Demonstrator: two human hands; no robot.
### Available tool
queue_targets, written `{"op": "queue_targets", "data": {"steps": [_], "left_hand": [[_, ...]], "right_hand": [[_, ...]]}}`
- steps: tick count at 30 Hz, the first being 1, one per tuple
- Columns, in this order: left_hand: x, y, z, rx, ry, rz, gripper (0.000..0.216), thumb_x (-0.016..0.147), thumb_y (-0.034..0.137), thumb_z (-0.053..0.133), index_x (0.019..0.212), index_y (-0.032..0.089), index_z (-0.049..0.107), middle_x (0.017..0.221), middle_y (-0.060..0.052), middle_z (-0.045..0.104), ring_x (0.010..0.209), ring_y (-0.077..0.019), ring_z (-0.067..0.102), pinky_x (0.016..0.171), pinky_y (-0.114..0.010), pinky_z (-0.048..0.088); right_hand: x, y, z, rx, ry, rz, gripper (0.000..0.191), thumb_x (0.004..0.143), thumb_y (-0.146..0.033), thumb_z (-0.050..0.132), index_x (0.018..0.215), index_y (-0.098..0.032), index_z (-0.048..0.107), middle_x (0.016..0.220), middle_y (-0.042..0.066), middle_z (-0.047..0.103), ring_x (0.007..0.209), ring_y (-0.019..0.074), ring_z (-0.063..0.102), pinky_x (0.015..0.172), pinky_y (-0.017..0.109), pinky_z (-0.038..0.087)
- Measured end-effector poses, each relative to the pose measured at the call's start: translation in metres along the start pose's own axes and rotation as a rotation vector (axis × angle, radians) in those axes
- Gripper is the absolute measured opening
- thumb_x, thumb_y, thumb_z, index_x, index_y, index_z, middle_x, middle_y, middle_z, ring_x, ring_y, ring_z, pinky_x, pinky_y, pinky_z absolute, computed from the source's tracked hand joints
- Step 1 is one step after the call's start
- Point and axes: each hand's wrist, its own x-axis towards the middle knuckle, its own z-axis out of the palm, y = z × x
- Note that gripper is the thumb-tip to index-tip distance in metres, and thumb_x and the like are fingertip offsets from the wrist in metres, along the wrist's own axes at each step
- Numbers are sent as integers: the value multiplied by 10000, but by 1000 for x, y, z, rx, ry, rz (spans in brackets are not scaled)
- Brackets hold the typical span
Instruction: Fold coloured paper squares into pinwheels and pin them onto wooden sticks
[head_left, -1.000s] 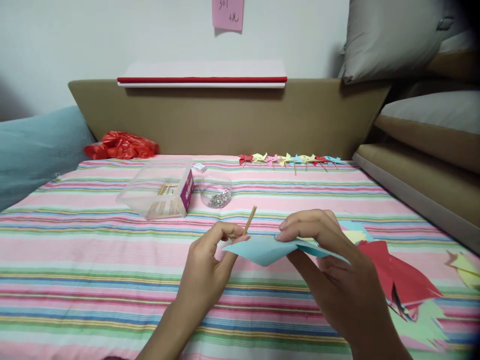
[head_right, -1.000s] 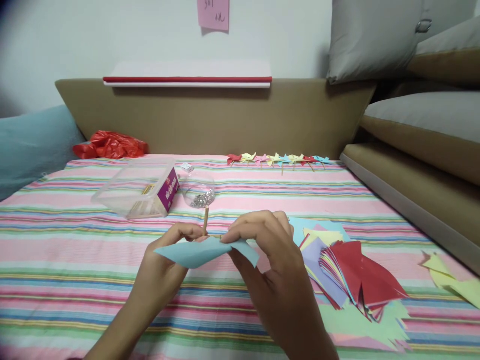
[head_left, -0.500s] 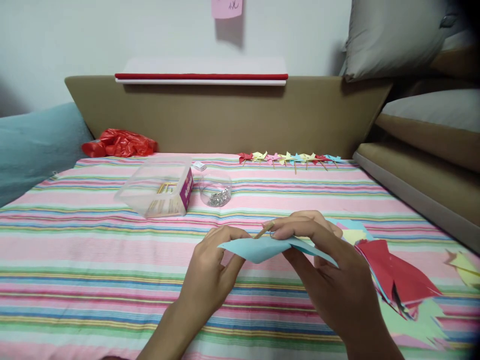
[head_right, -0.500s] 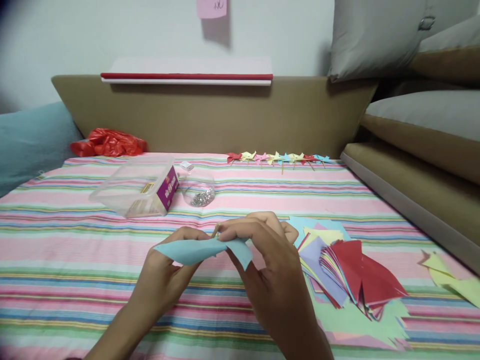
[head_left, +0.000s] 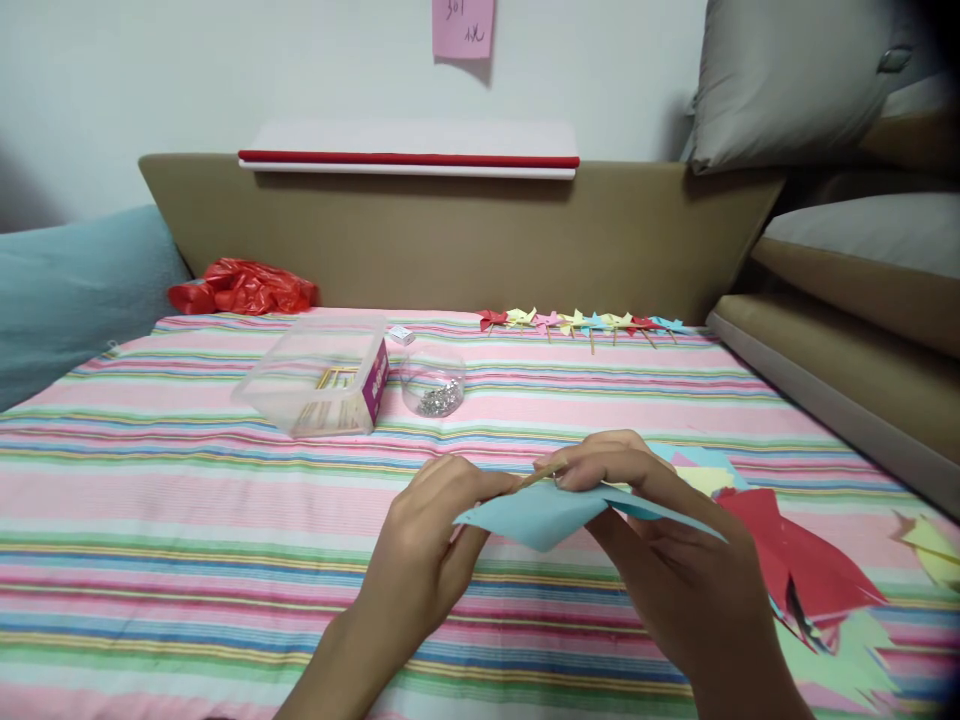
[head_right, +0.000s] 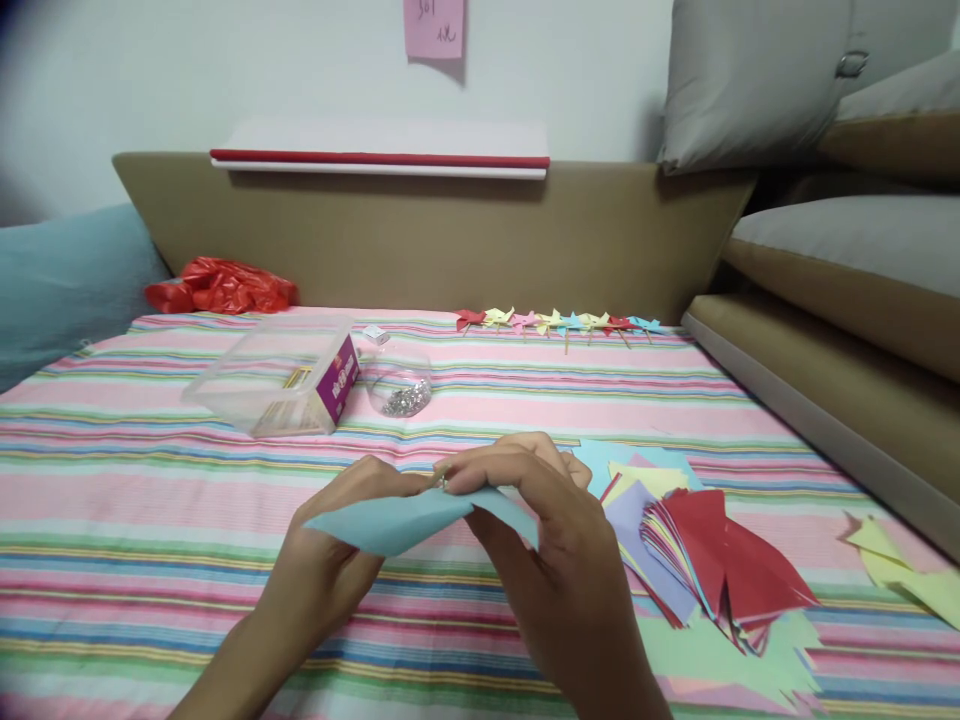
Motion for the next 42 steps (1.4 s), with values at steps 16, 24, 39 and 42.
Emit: {"op": "queue_targets", "data": {"steps": [16,24,39,42], "left_hand": [[-1,2,-6,111,88,129,205,955,44,575,1096,166,661,806,-10,593,741,-141,513,672,-272,401],[-1,2,-5,13,34,96,193,993,95,514,1097,163,663,830,-23,621,740,-144,511,676,-278,396],[-4,-2,-2,-79,-35,4,220,968,65,543,1089,221,639,834,6,597,745,-131,529,682,-259,403],[-5,-3,-2,-85,-48,7,234,963,56,538,1096,220,639,847,4,599,755,-131,533,685,-260,400]], "right_hand": [[-2,11,5,234,-28,-33,73,978,-253,622,978,-292,684,1051,43,733,998,229,607,810,372,485],[-4,11,4,198,-17,17,157,945,-139,642,946,-289,689,1043,36,738,1020,229,634,858,383,499],[0,8,1,283,-60,5,83,967,-236,642,968,-296,700,1012,20,725,999,205,614,853,358,496],[1,8,1,317,-81,18,60,967,-277,646,964,-295,703,1014,21,732,998,204,617,860,356,502]]}}
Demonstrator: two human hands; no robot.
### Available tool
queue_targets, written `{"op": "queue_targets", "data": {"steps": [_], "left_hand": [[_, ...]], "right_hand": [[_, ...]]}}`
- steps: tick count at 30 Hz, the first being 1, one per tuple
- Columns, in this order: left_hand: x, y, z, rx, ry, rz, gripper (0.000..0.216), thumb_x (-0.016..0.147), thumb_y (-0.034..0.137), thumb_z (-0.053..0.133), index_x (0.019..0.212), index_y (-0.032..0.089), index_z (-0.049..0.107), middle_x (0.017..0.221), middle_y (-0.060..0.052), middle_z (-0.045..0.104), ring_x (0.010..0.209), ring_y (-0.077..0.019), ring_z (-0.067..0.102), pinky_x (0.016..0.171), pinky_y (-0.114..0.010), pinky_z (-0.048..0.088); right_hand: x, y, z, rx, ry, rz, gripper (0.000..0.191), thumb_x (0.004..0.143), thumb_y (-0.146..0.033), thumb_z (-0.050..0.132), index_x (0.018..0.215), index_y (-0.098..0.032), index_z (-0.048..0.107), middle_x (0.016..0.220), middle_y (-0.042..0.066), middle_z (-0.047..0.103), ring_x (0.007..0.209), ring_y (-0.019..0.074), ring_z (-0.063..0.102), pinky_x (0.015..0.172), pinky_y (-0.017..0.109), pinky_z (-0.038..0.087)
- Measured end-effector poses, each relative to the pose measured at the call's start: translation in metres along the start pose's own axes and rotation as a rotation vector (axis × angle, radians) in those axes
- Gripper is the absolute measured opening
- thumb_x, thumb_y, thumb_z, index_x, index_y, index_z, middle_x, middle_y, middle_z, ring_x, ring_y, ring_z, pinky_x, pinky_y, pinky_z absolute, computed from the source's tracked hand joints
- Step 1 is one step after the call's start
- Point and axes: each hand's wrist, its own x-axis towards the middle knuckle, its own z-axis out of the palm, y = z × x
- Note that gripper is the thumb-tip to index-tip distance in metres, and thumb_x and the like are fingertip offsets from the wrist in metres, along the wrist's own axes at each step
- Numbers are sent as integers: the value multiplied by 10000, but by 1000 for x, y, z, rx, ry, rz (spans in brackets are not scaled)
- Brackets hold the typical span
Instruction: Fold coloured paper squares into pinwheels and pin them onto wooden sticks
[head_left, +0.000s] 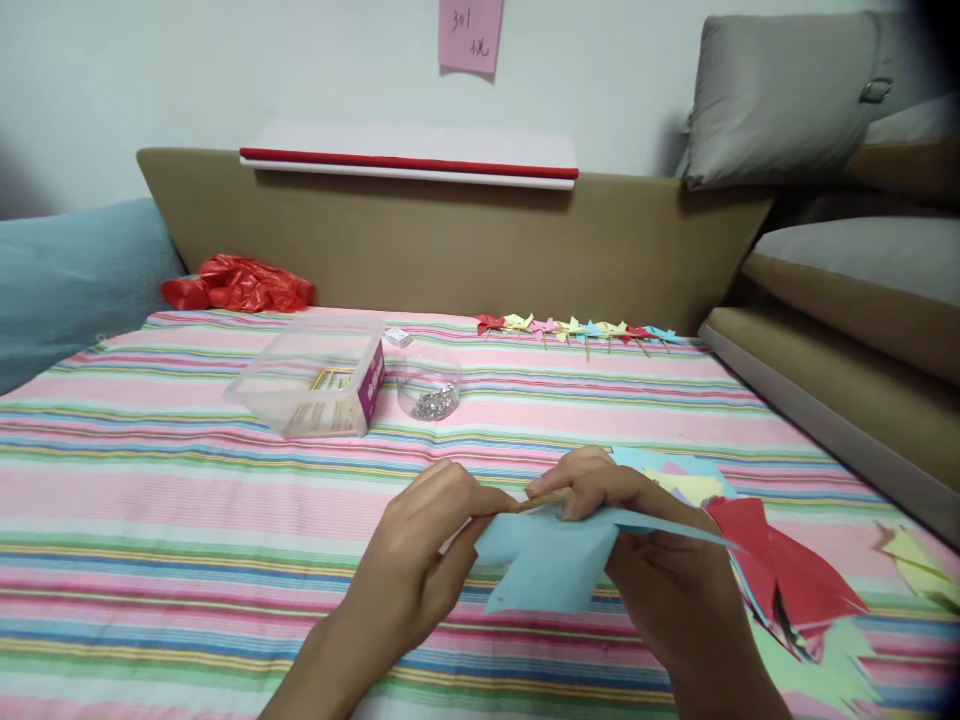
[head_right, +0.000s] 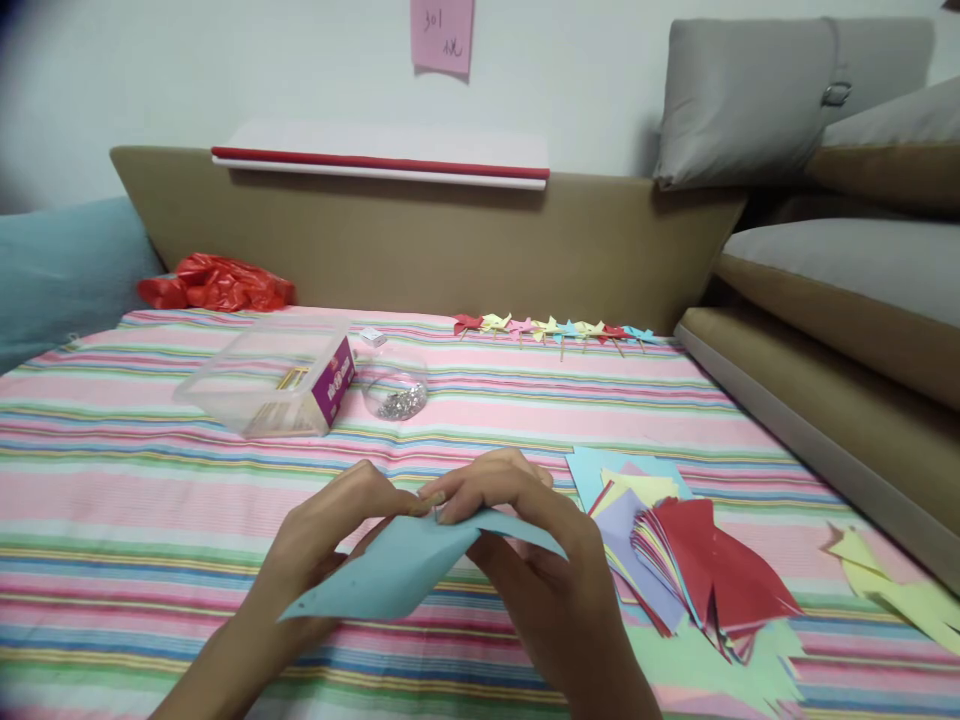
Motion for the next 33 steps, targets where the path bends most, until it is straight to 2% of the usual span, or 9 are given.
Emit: {"op": "queue_targets", "data": {"steps": [11,20,29,33], "left_hand": [[3,5,-2,-71,-13,-43,199,982,124,499,1051,211,664,817,-4,616,726,-142,540,663,-269,399],[2,3,1,-124,0,-52,180,985,168,515,1077,212,664,828,-18,625,723,-147,549,625,-265,386],[1,2,0,-89,-24,-71,199,955,111,522,1055,217,657,818,-7,597,733,-149,523,653,-271,382],[-2,-3,-1,-59,-16,-20,220,952,104,482,1059,224,632,828,-16,581,732,-160,517,655,-287,390]], "right_hand": [[1,-4,3,76,20,27,81,964,-244,645,943,-279,716,992,42,737,985,207,642,831,353,541],[1,-3,10,115,98,18,59,940,-260,677,908,-265,725,941,56,730,934,215,646,773,346,556],[1,-5,7,134,34,54,90,952,-212,651,937,-268,720,1001,54,726,977,205,635,815,336,549],[0,-7,8,156,26,71,83,954,-239,647,932,-265,723,1029,69,731,970,216,641,815,353,560]]}}
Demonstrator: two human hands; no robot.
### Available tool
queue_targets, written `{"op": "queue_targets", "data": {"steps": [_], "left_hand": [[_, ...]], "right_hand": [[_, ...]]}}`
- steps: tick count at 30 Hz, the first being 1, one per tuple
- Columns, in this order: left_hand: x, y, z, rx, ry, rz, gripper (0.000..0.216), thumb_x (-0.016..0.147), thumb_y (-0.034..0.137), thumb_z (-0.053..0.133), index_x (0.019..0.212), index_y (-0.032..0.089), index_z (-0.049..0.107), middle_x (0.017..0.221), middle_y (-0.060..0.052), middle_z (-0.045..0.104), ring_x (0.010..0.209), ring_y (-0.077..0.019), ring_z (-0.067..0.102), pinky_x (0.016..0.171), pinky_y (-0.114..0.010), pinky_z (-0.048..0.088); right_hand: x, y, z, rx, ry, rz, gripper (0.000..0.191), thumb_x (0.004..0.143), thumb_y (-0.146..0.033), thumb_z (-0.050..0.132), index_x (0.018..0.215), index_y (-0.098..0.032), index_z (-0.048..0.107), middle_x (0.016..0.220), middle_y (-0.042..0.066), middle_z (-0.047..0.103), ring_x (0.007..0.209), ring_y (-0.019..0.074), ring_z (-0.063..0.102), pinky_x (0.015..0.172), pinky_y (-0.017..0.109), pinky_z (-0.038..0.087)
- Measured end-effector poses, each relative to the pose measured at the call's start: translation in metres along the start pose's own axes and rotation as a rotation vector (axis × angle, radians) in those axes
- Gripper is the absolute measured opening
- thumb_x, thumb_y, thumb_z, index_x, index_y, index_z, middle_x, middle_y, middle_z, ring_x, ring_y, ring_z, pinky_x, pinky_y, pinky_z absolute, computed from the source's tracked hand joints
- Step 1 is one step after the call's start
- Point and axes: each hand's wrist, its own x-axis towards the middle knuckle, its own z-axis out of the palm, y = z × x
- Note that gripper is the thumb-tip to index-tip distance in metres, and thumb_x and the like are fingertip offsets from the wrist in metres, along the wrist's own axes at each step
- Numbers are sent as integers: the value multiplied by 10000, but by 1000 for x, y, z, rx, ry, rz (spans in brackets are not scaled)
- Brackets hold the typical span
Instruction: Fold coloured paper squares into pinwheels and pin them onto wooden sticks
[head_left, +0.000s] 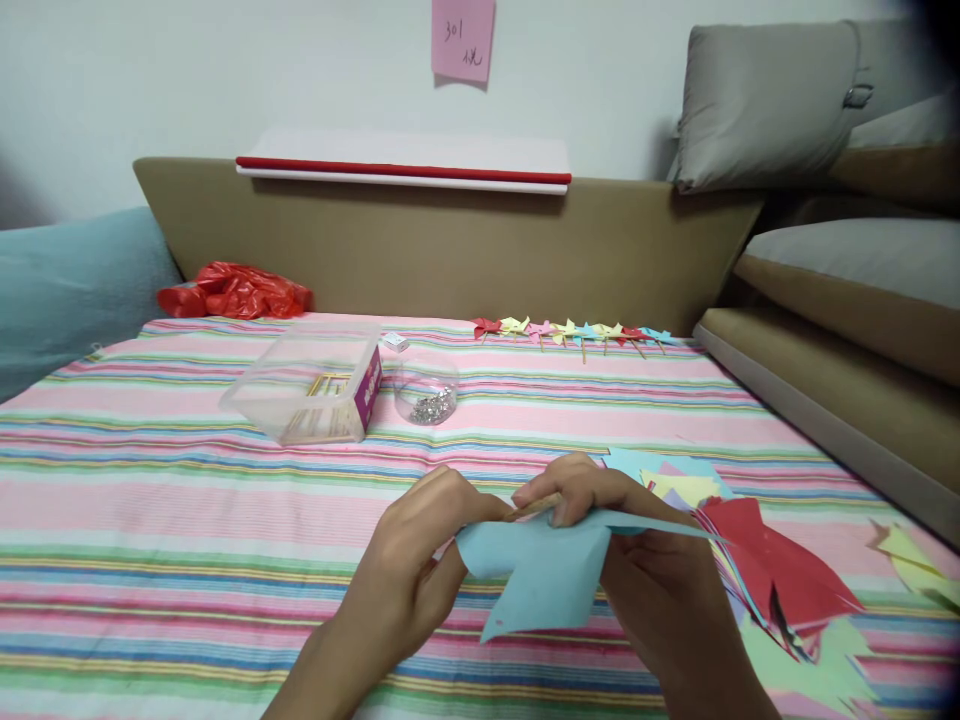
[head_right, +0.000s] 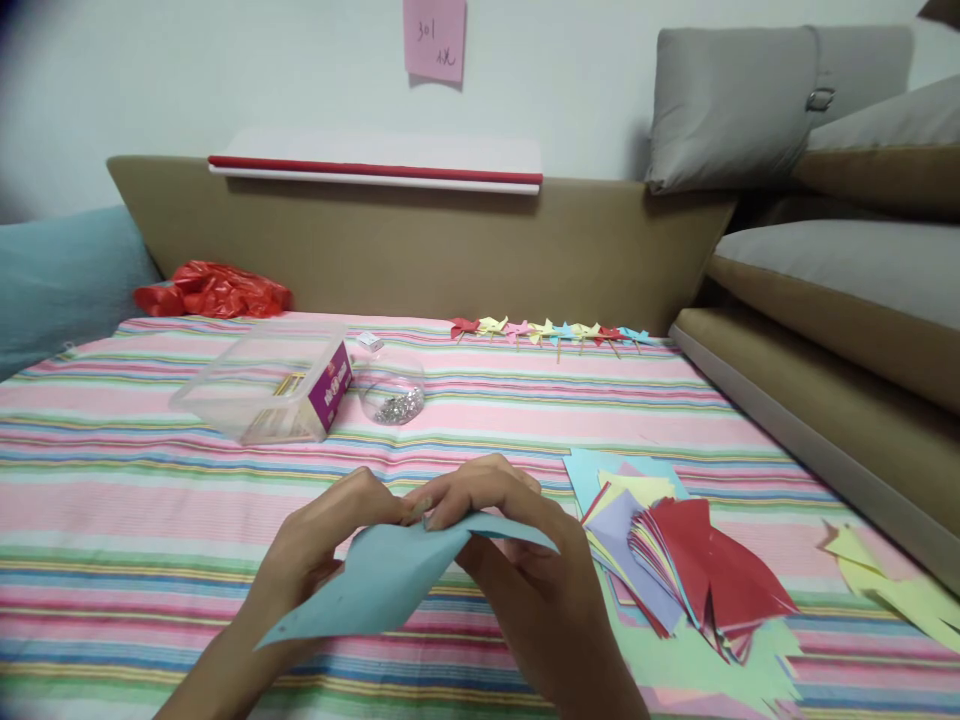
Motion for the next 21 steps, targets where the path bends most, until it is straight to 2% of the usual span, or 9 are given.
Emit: {"op": "queue_targets", "data": {"steps": [15,21], "left_hand": [[1,-5,-3,96,36,122,227,971,126,449,1072,235,621,823,-19,608,710,-169,522,629,-293,390],[0,-7,-3,127,34,130,275,957,84,447,1103,243,617,820,-20,598,723,-170,519,642,-295,402]], "right_hand": [[-1,2,3,-28,1,-19,78,953,-300,645,925,-273,713,1038,72,758,966,248,668,817,402,568],[-1,3,5,-37,18,-33,82,949,-257,637,911,-278,706,1027,69,762,953,246,686,778,388,591]]}}
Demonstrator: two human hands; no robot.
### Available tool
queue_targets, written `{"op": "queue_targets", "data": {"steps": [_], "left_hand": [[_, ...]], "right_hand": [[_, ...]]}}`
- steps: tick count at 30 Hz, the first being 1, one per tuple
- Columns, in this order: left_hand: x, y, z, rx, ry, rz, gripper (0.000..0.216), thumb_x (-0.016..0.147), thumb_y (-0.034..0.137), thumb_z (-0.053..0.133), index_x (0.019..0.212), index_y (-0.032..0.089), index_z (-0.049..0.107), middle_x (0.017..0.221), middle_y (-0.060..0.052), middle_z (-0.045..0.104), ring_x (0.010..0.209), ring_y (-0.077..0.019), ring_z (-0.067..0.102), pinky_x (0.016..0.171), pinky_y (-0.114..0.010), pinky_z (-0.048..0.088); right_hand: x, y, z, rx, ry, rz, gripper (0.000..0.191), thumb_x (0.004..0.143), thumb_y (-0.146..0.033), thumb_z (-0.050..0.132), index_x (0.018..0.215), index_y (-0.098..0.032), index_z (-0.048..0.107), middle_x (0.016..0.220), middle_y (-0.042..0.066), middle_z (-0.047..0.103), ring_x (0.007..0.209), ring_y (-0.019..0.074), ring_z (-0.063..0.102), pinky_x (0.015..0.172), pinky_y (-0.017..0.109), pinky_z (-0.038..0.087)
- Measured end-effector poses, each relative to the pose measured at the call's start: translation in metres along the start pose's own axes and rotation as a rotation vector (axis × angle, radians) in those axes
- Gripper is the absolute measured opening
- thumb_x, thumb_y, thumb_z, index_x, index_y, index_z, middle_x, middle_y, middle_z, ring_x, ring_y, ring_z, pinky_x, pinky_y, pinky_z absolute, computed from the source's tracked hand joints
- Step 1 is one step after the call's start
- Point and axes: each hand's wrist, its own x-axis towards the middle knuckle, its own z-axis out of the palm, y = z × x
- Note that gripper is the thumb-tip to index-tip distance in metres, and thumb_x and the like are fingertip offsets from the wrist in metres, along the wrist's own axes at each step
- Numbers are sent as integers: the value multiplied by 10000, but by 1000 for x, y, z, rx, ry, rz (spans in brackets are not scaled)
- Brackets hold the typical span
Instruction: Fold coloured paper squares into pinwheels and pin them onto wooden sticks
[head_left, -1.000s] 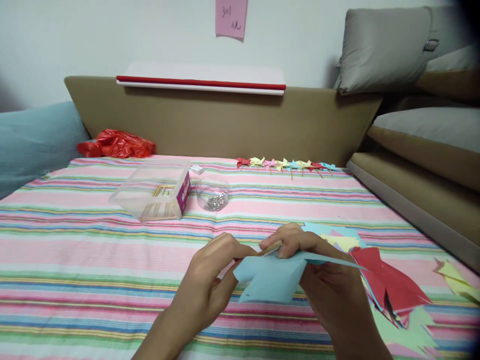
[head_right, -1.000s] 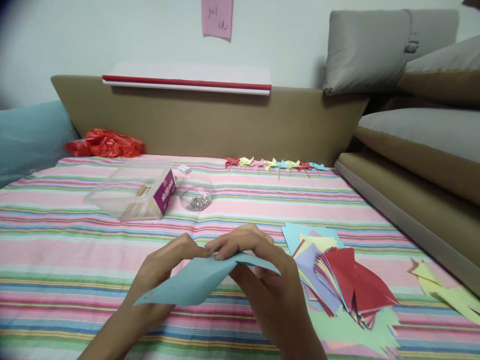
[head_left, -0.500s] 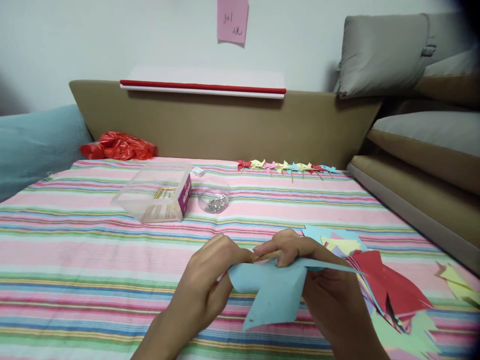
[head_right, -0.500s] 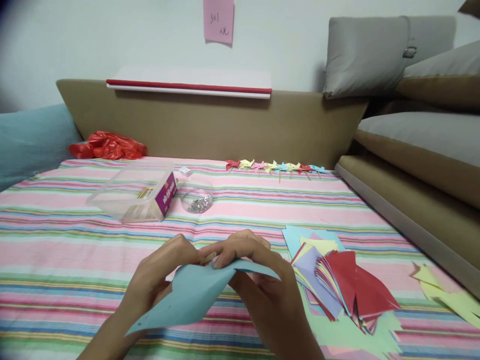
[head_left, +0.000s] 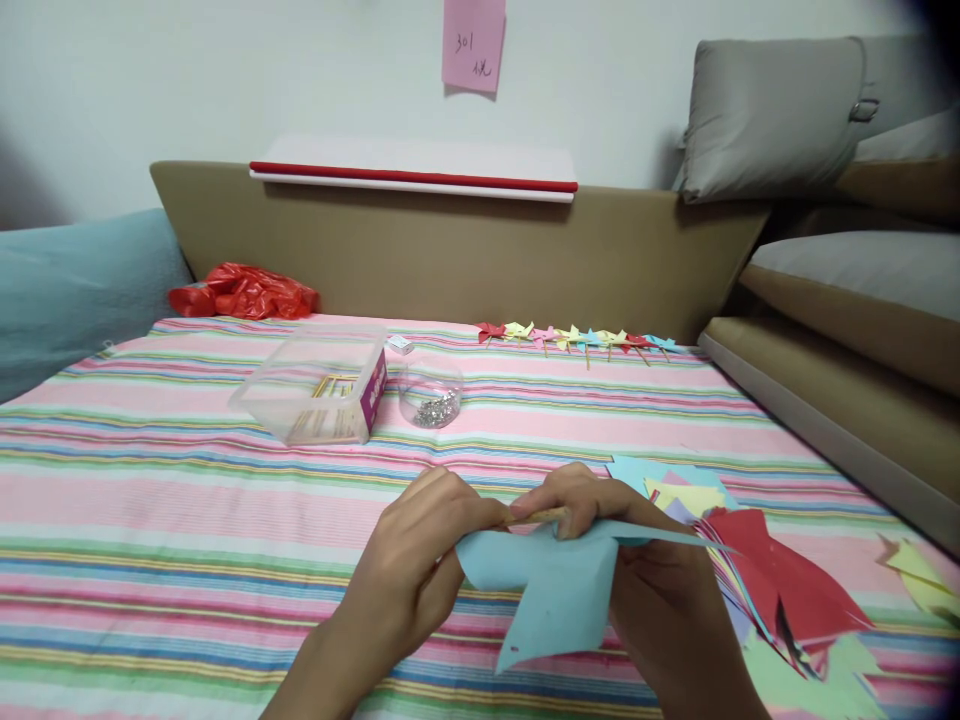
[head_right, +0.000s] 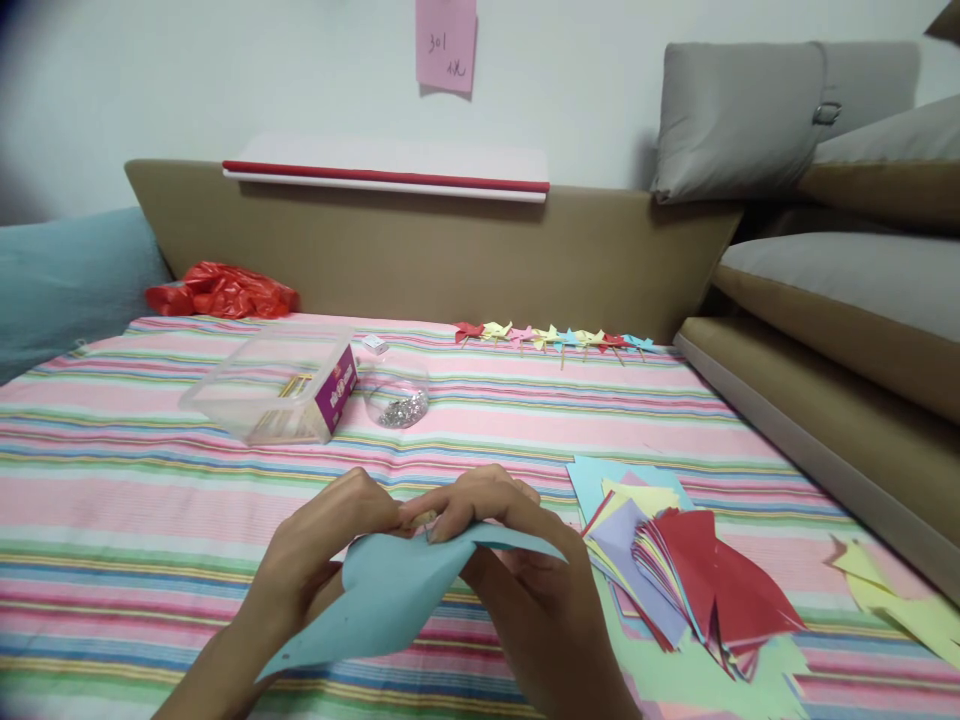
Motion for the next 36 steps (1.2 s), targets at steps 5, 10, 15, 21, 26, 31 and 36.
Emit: {"op": "queue_targets", "data": {"steps": [5,10,15,21,26,31,36], "left_hand": [[1,3,-1,13,1,-15,275,965,102,436,1099,253,622,802,-18,595,702,-172,520,625,-292,404],[2,4,-1,17,14,-10,275,967,105,428,1093,247,629,817,-24,624,716,-174,545,639,-299,423],[1,1,-1,1,12,-6,264,964,100,451,1096,242,630,821,-23,618,726,-174,544,646,-302,418],[2,2,-1,-17,7,-27,279,947,101,448,1095,250,631,825,-20,607,733,-179,541,660,-313,410],[-1,2,-1,-24,2,-45,306,936,78,467,1132,251,626,849,-27,621,756,-187,546,678,-328,413],[-3,-2,1,-22,15,-27,304,945,85,471,1146,246,633,827,-18,599,739,-175,528,664,-317,399],[-3,-3,0,-2,14,-15,290,931,42,493,1111,226,627,839,-9,600,752,-158,519,683,-306,385]], "right_hand": [[2,0,1,-50,11,-7,119,944,-331,637,866,-272,705,947,81,761,845,267,708,690,406,600],[1,5,2,-35,18,0,83,946,-288,640,881,-277,690,951,62,754,892,239,689,697,353,583],[-2,7,3,20,21,10,64,949,-274,647,903,-272,691,989,58,752,981,231,660,741,320,555],[-2,8,3,39,13,40,75,959,-287,642,912,-284,699,1030,44,747,992,212,644,777,309,544],[-1,7,4,68,5,35,77,966,-283,637,926,-289,702,1023,43,749,1014,213,645,793,315,543],[-2,9,9,104,60,49,64,944,-272,668,904,-272,717,994,47,745,994,210,659,786,305,558],[-2,13,10,142,64,42,93,942,-207,656,916,-270,720,1008,46,745,987,204,671,799,304,567]]}}
